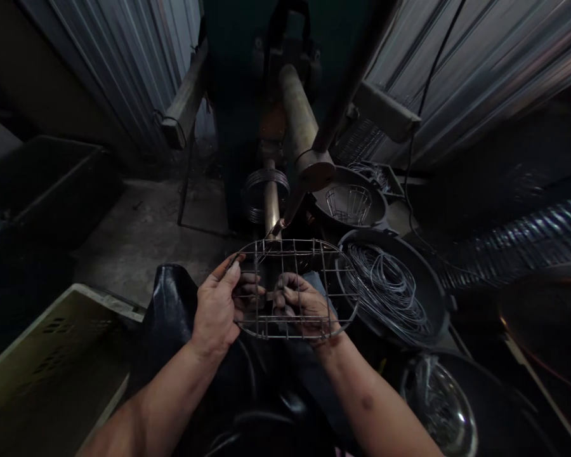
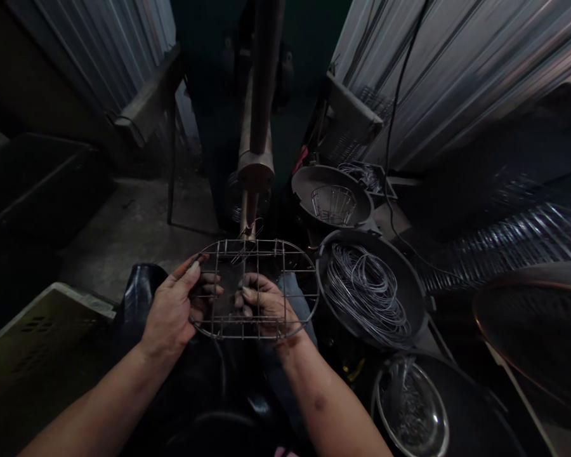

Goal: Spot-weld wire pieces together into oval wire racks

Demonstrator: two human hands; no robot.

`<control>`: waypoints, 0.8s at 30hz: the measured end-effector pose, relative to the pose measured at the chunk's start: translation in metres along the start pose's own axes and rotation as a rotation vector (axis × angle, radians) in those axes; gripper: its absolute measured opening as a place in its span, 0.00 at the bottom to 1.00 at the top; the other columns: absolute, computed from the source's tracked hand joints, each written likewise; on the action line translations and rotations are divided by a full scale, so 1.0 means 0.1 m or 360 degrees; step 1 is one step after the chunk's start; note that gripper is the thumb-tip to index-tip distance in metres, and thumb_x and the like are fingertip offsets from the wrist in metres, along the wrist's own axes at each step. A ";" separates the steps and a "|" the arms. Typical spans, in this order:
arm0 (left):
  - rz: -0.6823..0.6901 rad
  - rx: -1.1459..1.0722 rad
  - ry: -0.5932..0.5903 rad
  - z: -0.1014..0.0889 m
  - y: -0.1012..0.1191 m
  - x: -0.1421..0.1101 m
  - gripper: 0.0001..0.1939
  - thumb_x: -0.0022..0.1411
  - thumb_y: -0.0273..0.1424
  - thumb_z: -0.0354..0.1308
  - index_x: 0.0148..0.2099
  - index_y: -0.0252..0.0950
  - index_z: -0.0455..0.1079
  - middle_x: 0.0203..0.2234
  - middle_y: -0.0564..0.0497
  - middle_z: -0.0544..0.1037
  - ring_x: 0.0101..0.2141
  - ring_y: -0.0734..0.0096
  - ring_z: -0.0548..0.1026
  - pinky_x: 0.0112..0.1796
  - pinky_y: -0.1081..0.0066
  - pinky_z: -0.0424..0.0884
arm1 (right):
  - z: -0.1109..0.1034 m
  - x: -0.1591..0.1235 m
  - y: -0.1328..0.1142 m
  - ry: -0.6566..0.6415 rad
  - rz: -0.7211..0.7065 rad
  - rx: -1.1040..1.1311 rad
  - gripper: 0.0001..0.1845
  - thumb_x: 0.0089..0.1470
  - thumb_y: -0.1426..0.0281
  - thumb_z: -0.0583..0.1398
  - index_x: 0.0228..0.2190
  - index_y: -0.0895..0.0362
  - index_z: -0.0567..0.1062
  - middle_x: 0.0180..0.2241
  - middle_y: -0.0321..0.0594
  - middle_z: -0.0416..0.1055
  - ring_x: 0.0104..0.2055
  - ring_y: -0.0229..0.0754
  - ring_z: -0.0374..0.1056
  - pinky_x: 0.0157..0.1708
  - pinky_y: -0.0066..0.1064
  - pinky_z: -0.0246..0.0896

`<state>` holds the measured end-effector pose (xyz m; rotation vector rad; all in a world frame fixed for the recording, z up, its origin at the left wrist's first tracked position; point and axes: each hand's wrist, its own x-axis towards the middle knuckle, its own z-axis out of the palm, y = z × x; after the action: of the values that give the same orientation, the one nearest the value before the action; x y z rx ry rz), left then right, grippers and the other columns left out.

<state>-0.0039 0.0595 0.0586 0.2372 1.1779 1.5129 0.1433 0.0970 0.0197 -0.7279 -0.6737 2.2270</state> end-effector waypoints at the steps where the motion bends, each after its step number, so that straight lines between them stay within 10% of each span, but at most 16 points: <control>1: -0.0002 0.0002 -0.0009 0.01 0.00 0.01 0.19 0.52 0.34 0.59 0.47 0.37 0.67 0.22 0.50 0.74 0.21 0.69 0.73 0.20 0.72 0.70 | -0.01 0.01 0.00 -0.0009 -0.0006 0.0001 0.11 0.42 0.72 0.64 0.30 0.58 0.69 0.20 0.33 0.68 0.16 0.27 0.56 0.17 0.20 0.51; 24: 0.0010 0.0000 -0.0026 0.19 0.15 0.12 0.16 0.53 0.32 0.56 0.45 0.34 0.67 0.23 0.49 0.74 0.21 0.68 0.73 0.16 0.74 0.67 | 0.01 0.12 -0.17 -0.0025 -0.0078 -0.0060 0.12 0.43 0.71 0.63 0.31 0.57 0.67 0.21 0.32 0.66 0.17 0.28 0.55 0.17 0.22 0.53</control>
<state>-0.0038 0.0816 0.0737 0.2531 1.1652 1.5138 0.1431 0.1156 0.0276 -0.7060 -0.7357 2.1828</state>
